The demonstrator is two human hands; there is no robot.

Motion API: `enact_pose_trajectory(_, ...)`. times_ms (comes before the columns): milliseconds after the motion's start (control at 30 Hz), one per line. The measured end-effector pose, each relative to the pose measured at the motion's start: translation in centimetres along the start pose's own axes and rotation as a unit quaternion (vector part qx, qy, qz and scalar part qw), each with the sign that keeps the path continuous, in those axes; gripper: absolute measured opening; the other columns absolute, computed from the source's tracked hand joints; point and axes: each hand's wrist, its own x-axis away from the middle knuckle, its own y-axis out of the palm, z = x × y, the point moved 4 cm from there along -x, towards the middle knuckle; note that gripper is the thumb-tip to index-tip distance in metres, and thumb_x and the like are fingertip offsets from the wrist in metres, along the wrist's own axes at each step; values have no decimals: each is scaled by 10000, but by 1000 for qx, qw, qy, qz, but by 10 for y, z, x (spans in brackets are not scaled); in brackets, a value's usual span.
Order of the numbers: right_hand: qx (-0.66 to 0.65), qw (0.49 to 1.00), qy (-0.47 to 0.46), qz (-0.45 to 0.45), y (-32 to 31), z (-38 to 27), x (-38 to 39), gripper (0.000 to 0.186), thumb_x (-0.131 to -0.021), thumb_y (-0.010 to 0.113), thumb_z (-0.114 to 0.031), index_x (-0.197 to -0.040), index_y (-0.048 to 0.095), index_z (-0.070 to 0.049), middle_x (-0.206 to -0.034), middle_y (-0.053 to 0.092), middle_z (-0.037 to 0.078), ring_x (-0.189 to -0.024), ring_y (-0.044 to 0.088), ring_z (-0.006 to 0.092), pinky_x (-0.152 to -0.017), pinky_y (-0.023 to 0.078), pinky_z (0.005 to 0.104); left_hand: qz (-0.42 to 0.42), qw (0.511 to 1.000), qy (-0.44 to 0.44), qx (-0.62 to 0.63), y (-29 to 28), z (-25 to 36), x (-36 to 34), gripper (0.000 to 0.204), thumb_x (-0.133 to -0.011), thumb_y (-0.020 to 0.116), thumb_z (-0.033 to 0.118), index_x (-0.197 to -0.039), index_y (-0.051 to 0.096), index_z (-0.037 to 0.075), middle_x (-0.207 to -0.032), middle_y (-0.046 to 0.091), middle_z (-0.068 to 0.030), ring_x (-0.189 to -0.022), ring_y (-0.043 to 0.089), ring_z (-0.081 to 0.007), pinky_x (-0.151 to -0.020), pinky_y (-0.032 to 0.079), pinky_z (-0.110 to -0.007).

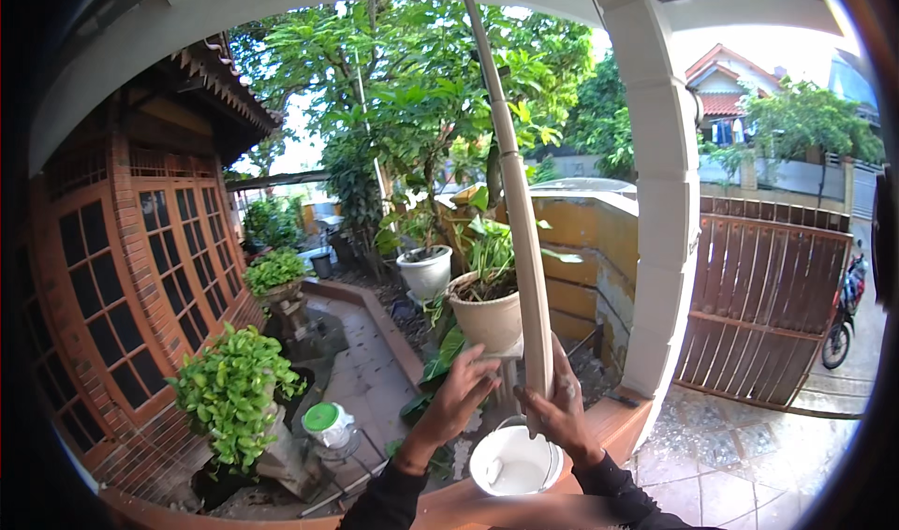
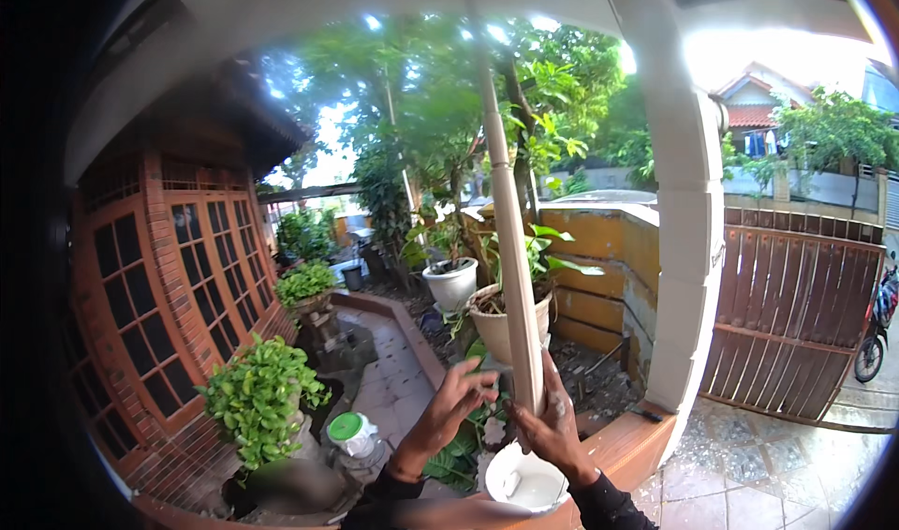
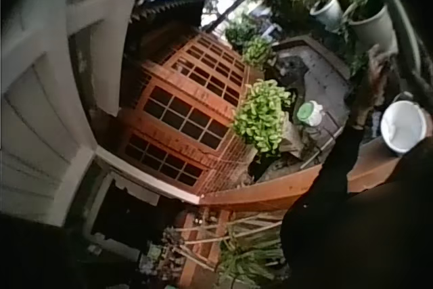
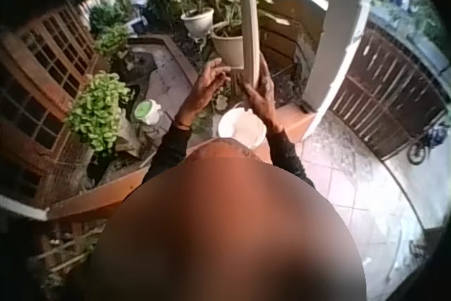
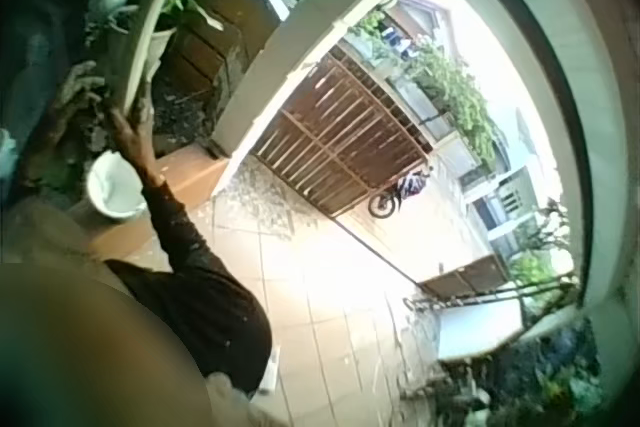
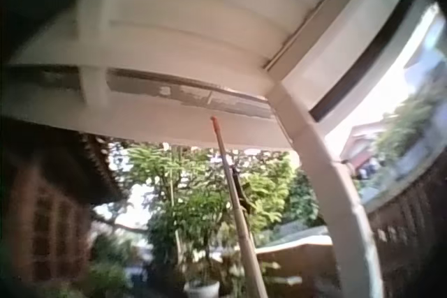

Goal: Painting the ceiling eaves of a house using a paint roller on an extension pole.

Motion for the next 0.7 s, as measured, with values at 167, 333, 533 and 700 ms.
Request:
enact_pose_trajectory(167,-7,1000,-14,18,13,17,-43,819,-847,623,54,-1557,225,-38,-1450,444,135,-1313,452,209,-1095,380,343,63,983,-165,49,-67,-77,53,657,-985,617,420,-1400,366,-22,-1256,614,-182,-1011,646,-165,-956,474,-323)
enact_pose_trajectory(333,56,995,51,65,12,63,-20,836,-844,675,-23,-1549,226,-31,-1385,480,136,-1141,534,201,-922,497,329,52,981,-155,104,-88,-86,41,466,-987,620,375,-1297,521,42,-1171,650,-69,-972,626,-128,-837,442,-250)
enact_pose_trajectory(533,178,968,126,127,-51,109,74,798,-844,723,-72,-1523,305,-43,-1302,569,135,-1074,571,184,-877,492,313,38,992,-93,80,-72,-48,-65,520,-1050,454,423,-1376,493,19,-1289,635,-108,-1103,631,-173,-948,467,-296)
enact_pose_trajectory(700,240,936,235,109,-98,80,146,842,-812,720,-48,-1535,289,-31,-897,577,47,-686,553,106,-571,482,275,-7,993,-25,119,-15,-33,-172,785,-1006,400,613,-1493,355,-1,-1423,532,-181,-1296,527,-268,-1071,386,-419)
